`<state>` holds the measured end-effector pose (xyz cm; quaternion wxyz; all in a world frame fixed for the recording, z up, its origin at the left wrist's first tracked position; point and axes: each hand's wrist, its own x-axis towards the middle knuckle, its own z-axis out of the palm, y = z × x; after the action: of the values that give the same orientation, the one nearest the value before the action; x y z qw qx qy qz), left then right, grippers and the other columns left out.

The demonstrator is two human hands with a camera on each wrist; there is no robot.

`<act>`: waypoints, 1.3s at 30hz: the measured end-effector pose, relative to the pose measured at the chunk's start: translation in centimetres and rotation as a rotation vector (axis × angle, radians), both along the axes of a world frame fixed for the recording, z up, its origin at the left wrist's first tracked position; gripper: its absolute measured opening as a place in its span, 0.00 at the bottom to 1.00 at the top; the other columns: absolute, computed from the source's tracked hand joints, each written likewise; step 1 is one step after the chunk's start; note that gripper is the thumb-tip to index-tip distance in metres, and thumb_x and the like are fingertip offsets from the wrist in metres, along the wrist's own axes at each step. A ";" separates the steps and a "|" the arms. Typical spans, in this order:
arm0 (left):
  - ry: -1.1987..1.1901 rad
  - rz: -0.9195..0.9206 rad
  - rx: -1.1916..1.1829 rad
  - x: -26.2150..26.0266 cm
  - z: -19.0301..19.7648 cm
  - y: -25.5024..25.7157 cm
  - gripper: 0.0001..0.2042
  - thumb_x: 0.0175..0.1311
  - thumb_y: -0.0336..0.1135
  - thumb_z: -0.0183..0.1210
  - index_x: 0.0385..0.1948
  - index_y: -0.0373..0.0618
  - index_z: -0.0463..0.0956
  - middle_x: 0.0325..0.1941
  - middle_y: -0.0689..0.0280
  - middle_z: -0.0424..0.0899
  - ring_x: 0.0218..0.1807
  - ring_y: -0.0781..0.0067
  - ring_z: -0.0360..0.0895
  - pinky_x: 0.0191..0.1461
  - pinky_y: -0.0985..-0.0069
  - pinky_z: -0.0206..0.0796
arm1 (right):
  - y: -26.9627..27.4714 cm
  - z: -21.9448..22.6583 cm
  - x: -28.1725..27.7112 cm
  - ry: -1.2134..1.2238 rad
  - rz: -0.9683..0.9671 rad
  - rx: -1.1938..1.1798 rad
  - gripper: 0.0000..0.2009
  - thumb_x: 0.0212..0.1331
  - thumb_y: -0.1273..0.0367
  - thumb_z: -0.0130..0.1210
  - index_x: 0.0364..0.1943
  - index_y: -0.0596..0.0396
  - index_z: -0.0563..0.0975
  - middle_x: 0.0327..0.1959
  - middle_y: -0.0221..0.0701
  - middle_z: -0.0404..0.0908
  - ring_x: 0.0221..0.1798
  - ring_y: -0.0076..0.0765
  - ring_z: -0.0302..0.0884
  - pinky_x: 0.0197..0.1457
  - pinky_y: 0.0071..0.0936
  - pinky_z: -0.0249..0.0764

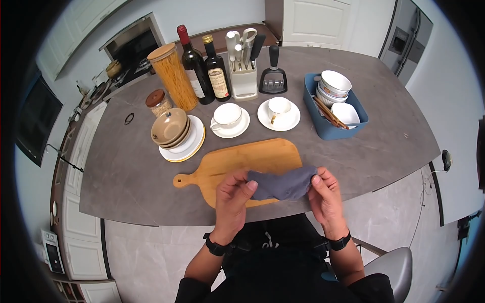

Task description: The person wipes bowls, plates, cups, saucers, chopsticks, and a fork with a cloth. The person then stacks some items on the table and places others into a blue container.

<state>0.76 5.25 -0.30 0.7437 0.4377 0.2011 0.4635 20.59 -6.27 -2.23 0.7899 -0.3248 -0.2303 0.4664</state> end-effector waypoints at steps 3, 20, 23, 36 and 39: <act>-0.005 -0.004 -0.008 0.0 0.1 -0.3 0.07 0.66 0.25 0.65 0.44 0.41 0.80 0.37 0.74 0.82 0.39 0.86 0.74 0.50 0.83 0.65 | -0.4 -0.2 -0.1 -0.039 0.051 -0.113 0.07 0.68 0.69 0.63 0.44 0.56 0.81 0.42 0.27 0.86 0.44 0.21 0.80 0.53 0.20 0.72; 0.410 -0.001 0.163 2.4 1.9 2.6 0.11 0.68 0.26 0.63 0.48 0.42 0.72 0.46 0.65 0.81 0.47 0.79 0.78 0.52 0.79 0.69 | 2.9 4.2 3.0 -0.624 -0.286 -0.260 0.11 0.62 0.75 0.66 0.39 0.55 0.73 0.34 0.26 0.81 0.35 0.15 0.75 0.39 0.16 0.72; 0.466 0.088 0.403 4.0 -0.3 4.0 0.18 0.66 0.30 0.66 0.54 0.41 0.71 0.57 0.57 0.78 0.63 0.68 0.75 0.62 0.69 0.69 | 4.9 2.7 5.2 -0.915 -0.374 -0.363 0.18 0.61 0.70 0.69 0.46 0.60 0.71 0.36 0.35 0.83 0.36 0.27 0.80 0.40 0.25 0.76; 0.686 0.065 0.697 1.3 -1.4 -0.7 0.23 0.64 0.28 0.64 0.62 0.42 0.72 0.67 0.51 0.76 0.71 0.51 0.71 0.73 0.64 0.61 | 5.2 14.4 10.0 -1.407 -0.240 -0.586 0.13 0.59 0.67 0.67 0.40 0.65 0.83 0.33 0.44 0.88 0.34 0.41 0.87 0.40 0.34 0.80; 0.660 0.070 0.678 1.2 -0.2 -0.9 0.22 0.64 0.26 0.63 0.61 0.41 0.73 0.67 0.51 0.76 0.71 0.52 0.72 0.72 0.65 0.61 | 10.8 13.9 19.5 -1.819 -0.465 -0.606 0.11 0.56 0.67 0.67 0.40 0.59 0.86 0.38 0.43 0.89 0.40 0.48 0.88 0.46 0.38 0.81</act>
<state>1.96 4.32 -0.53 0.4390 0.7727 0.2787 0.3639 40.08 4.57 11.64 0.2670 -0.7856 -0.5510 -0.0887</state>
